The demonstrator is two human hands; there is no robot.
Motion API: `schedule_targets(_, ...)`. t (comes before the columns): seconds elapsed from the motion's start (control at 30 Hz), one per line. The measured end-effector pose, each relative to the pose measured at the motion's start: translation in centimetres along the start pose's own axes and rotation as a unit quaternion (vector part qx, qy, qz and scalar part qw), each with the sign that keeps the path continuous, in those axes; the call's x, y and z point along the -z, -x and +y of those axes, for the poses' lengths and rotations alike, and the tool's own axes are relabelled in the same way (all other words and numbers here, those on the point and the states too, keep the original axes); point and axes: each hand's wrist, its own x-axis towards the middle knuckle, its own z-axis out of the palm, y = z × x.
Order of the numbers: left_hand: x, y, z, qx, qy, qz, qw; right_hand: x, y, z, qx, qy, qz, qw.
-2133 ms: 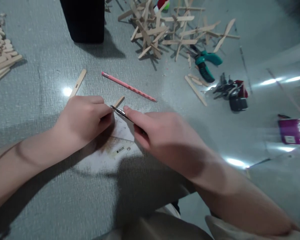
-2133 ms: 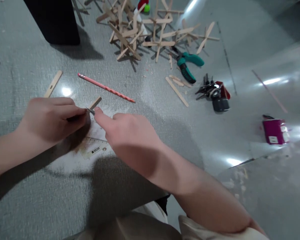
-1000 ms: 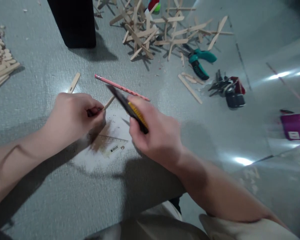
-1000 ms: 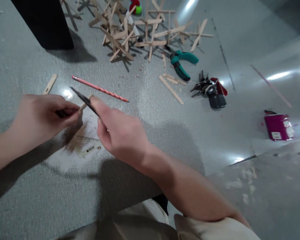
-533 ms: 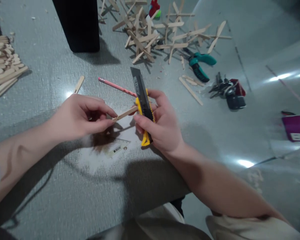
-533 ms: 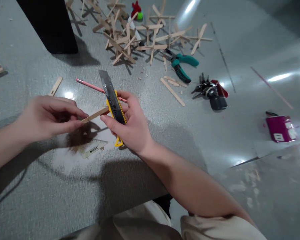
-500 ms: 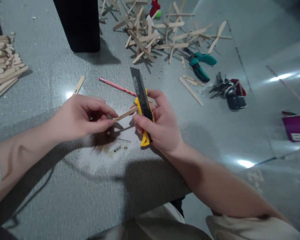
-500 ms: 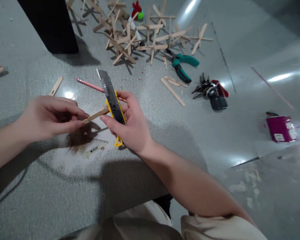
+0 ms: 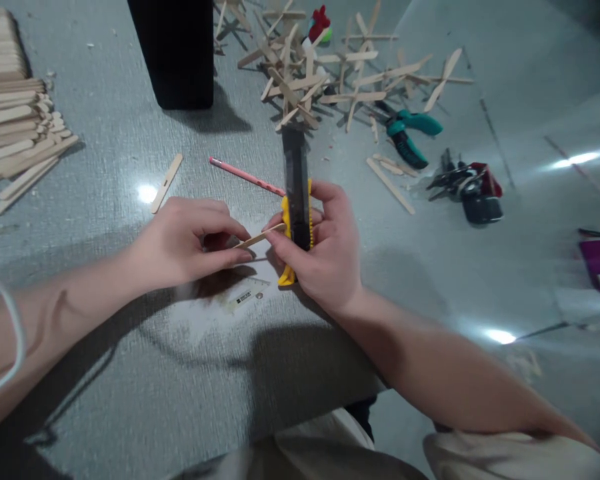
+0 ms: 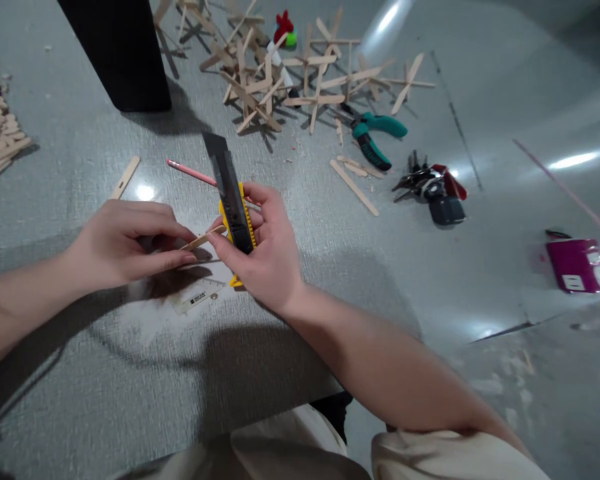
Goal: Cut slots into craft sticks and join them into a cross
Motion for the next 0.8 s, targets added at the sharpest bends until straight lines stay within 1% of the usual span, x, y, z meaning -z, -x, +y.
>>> schedule_targets(0.23,0.12,-0.12,0.19,0.036,-0.007,0.004,0.999,0.24,-0.03,0.63,0.031,0.044,-0.015,0.998)
schedule_targets(0.33,0.15,-0.13,0.17,0.046,-0.002,0.008,0.999,0.33,-0.11,0.45,0.014,0.046,-0.012,0.999)
schedule_targets(0.5,0.07,-0.11,0.04,0.069,0.038,0.024,0.997,0.36,-0.17,0.12,-0.014,0.042,-0.012,0.999)
schedule_targets(0.67,0.06,0.21,-0.17,0.110,0.065,0.062,0.990,0.43,-0.11,0.18,-0.033,0.033,-0.012,0.999)
schedule_targets(0.8,0.09,0.30,-0.12,0.116,0.050,0.095,0.987,0.48,-0.10,0.07,-0.040,0.014,-0.006,0.999)
